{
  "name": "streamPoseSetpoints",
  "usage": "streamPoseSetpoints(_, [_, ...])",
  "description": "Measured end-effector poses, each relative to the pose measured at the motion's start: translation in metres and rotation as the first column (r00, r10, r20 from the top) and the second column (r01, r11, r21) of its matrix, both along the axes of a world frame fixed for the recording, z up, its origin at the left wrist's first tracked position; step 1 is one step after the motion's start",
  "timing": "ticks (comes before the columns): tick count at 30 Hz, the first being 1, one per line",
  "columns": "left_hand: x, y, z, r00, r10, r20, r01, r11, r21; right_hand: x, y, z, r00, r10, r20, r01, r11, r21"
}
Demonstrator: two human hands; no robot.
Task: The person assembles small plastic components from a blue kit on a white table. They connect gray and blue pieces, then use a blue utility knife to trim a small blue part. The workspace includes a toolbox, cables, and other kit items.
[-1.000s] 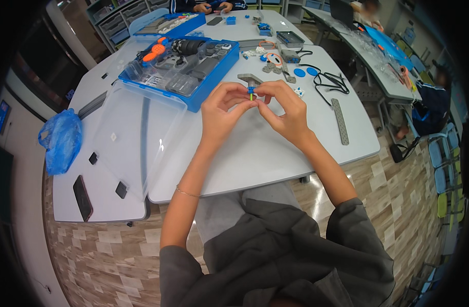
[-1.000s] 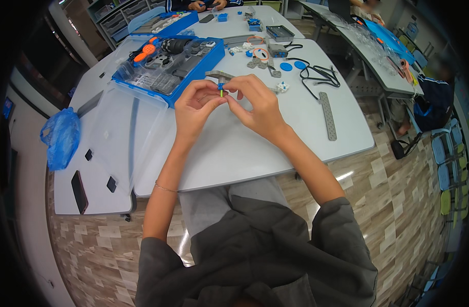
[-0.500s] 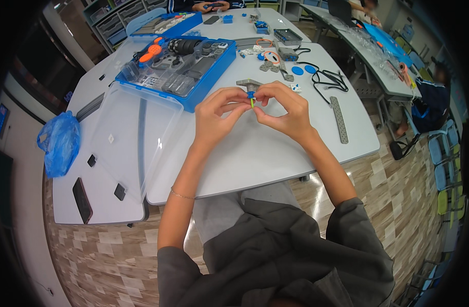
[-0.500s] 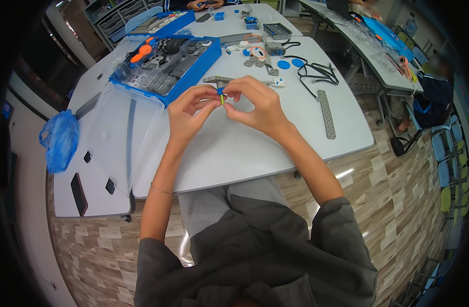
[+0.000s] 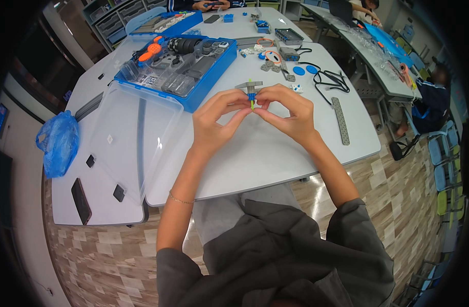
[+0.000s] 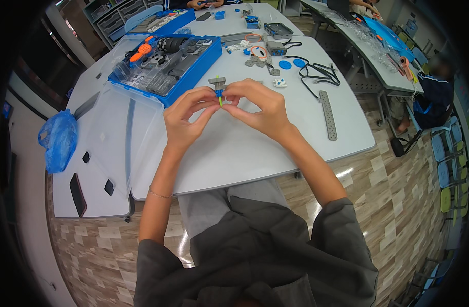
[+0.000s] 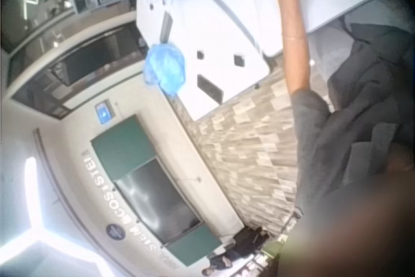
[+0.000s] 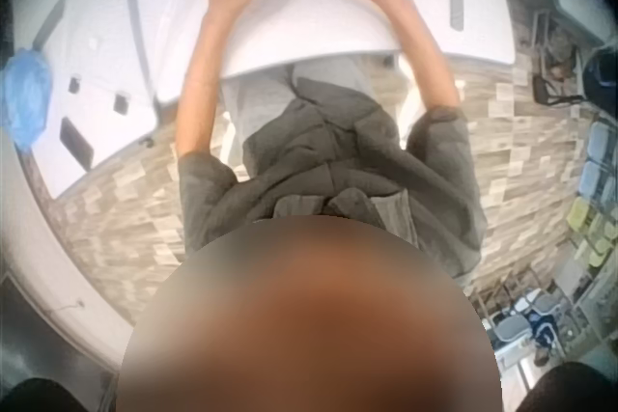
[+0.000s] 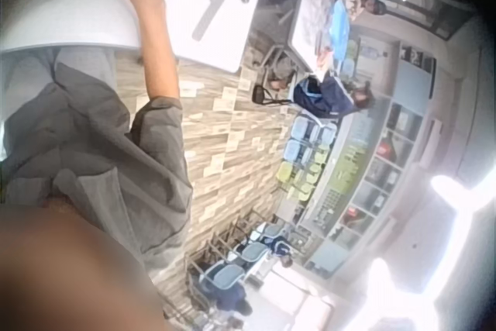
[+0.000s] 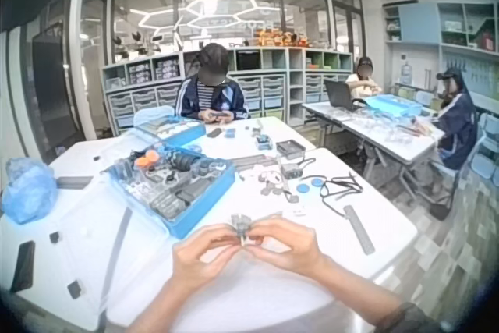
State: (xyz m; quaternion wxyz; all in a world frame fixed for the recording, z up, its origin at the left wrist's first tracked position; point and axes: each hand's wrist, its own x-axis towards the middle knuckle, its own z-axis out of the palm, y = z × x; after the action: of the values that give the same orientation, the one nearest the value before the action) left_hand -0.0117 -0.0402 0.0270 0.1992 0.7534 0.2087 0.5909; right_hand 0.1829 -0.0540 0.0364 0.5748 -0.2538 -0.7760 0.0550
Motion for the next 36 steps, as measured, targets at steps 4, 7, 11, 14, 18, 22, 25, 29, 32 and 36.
streamPoseSetpoints(4, [-0.001, -0.001, 0.002, 1.000, -0.006, -0.014, 0.006, 1.000, 0.005, 0.000, 0.001, 0.000, 1.000, 0.013, 0.006, -0.013, 1.000, 0.008])
streamPoseSetpoints(7, [-0.002, -0.004, 0.003, 0.998, 0.009, -0.057, -0.006, 0.999, 0.036, 0.001, -0.001, 0.001, 0.999, -0.014, 0.050, 0.011, 0.998, 0.062])
streamPoseSetpoints(11, [0.002, -0.008, 0.002, 0.998, 0.030, -0.047, -0.027, 0.998, 0.065, 0.001, -0.002, 0.001, 0.997, -0.047, 0.056, 0.039, 0.990, 0.136])
streamPoseSetpoints(14, [0.004, -0.011, 0.000, 0.994, 0.073, -0.076, -0.061, 0.987, 0.149, 0.000, -0.001, 0.002, 0.997, -0.054, 0.055, 0.043, 0.984, 0.173])
streamPoseSetpoints(18, [0.003, -0.006, -0.001, 0.992, 0.124, 0.012, -0.124, 0.982, 0.141, -0.004, -0.003, 0.000, 0.997, -0.031, 0.076, 0.016, 0.983, 0.185])
streamPoseSetpoints(22, [0.003, -0.004, -0.001, 0.999, 0.033, 0.031, -0.035, 0.996, 0.080, -0.008, -0.004, 0.001, 0.999, -0.002, 0.034, -0.002, 0.992, 0.124])
streamPoseSetpoints(25, [0.007, -0.005, -0.001, 0.996, -0.025, 0.087, 0.022, 0.999, 0.026, -0.006, -0.003, 0.002, 1.000, 0.020, 0.014, -0.021, 0.996, 0.081])
streamPoseSetpoints(29, [0.004, -0.006, 0.001, 0.995, -0.082, 0.054, 0.083, 0.996, -0.021, 0.000, -0.003, 0.004, 0.999, 0.033, 0.030, -0.035, 0.998, 0.058])
streamPoseSetpoints(32, [0.000, -0.004, 0.003, 0.994, -0.114, 0.005, 0.114, 0.993, -0.027, 0.002, -0.002, 0.005, 0.998, 0.026, 0.054, -0.030, 0.996, 0.078])
streamPoseSetpoints(36, [-0.002, -0.003, 0.002, 0.994, -0.099, -0.038, 0.099, 0.995, -0.007, 0.001, -0.002, 0.006, 0.998, -0.013, 0.059, 0.006, 0.994, 0.110])
